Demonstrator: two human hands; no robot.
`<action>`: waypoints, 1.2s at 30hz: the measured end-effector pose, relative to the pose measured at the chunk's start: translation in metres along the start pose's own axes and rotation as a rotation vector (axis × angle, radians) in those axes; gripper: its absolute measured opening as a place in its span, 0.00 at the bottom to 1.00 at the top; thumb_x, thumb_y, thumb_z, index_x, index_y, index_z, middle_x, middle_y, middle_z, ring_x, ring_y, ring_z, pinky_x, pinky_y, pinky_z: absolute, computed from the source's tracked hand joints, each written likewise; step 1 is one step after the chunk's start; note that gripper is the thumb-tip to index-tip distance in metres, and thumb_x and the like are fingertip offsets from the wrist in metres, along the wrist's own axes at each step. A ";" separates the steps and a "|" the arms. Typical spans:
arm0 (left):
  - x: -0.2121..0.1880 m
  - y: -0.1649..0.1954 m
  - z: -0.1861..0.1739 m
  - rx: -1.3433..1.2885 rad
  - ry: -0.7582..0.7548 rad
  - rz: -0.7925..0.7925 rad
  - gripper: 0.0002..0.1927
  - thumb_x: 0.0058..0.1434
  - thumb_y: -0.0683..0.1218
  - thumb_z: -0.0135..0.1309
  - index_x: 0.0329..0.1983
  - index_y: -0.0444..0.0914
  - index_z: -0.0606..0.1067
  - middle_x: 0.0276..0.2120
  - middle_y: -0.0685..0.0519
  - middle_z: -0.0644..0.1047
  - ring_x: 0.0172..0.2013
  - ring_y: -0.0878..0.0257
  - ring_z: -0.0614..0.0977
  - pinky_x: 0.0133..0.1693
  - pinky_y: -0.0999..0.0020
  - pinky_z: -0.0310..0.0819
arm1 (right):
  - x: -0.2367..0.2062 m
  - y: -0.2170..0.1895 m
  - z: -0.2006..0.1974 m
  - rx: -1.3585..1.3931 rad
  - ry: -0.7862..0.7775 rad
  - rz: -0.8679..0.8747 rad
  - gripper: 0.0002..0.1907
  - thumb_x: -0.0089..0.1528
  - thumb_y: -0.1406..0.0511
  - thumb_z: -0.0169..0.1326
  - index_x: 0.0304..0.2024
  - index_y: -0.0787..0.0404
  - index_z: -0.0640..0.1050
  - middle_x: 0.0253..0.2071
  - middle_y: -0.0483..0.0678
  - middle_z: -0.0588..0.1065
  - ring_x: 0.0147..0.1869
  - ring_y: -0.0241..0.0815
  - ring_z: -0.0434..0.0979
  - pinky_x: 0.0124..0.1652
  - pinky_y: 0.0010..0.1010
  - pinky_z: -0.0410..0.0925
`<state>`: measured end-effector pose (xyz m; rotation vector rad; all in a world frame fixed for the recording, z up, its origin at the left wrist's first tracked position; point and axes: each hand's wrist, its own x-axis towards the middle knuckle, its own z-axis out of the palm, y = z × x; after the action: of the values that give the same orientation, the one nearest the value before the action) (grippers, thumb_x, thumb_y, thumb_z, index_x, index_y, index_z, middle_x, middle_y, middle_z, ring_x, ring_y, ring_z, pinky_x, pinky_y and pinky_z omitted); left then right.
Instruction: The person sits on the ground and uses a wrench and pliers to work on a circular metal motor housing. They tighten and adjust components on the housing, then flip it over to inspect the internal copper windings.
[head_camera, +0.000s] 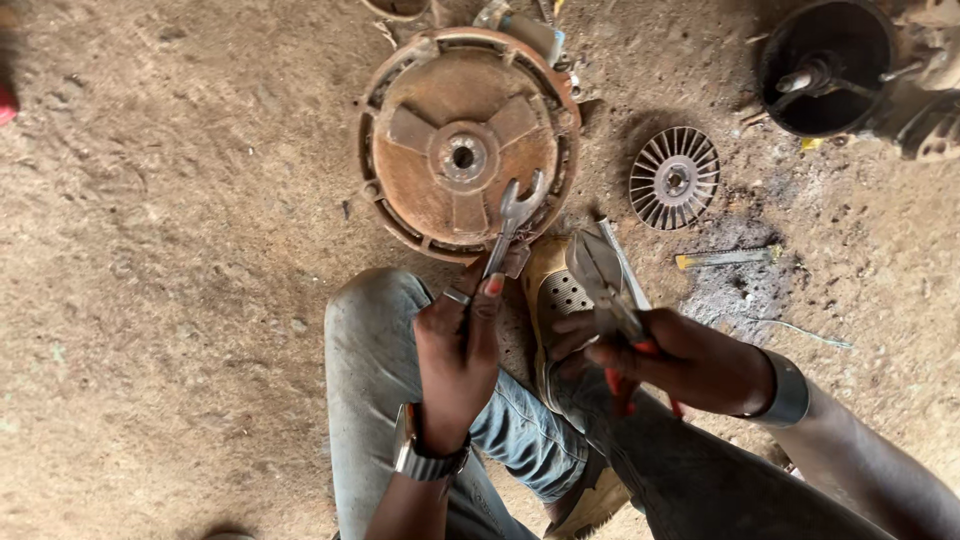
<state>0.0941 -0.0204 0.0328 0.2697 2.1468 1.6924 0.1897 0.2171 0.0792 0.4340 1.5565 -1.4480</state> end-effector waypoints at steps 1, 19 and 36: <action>0.001 0.001 -0.001 0.017 0.009 0.023 0.13 0.71 0.40 0.50 0.55 0.33 0.78 0.14 0.57 0.63 0.15 0.73 0.61 0.18 0.70 0.48 | 0.004 -0.006 0.002 -0.014 -0.048 0.076 0.24 0.65 0.59 0.47 0.63 0.50 0.76 0.27 0.41 0.84 0.25 0.38 0.84 0.21 0.26 0.74; 0.006 -0.014 -0.009 0.039 0.025 0.091 0.16 0.75 0.45 0.44 0.58 0.36 0.78 0.14 0.60 0.66 0.14 0.75 0.60 0.18 0.73 0.47 | 0.021 0.022 0.022 0.196 0.203 -0.580 0.07 0.69 0.69 0.51 0.48 0.68 0.75 0.58 0.55 0.76 0.29 0.38 0.85 0.27 0.27 0.79; 0.004 -0.029 -0.014 -0.002 0.217 0.035 0.14 0.75 0.48 0.49 0.56 0.36 0.79 0.17 0.59 0.69 0.16 0.73 0.64 0.20 0.72 0.49 | 0.144 0.053 -0.053 0.026 1.004 -1.506 0.09 0.71 0.64 0.53 0.51 0.62 0.76 0.36 0.50 0.76 0.26 0.35 0.73 0.23 0.27 0.69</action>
<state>0.0871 -0.0386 0.0070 0.1285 2.3051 1.8171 0.1384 0.2311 -0.0736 -0.1822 2.9755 -2.5349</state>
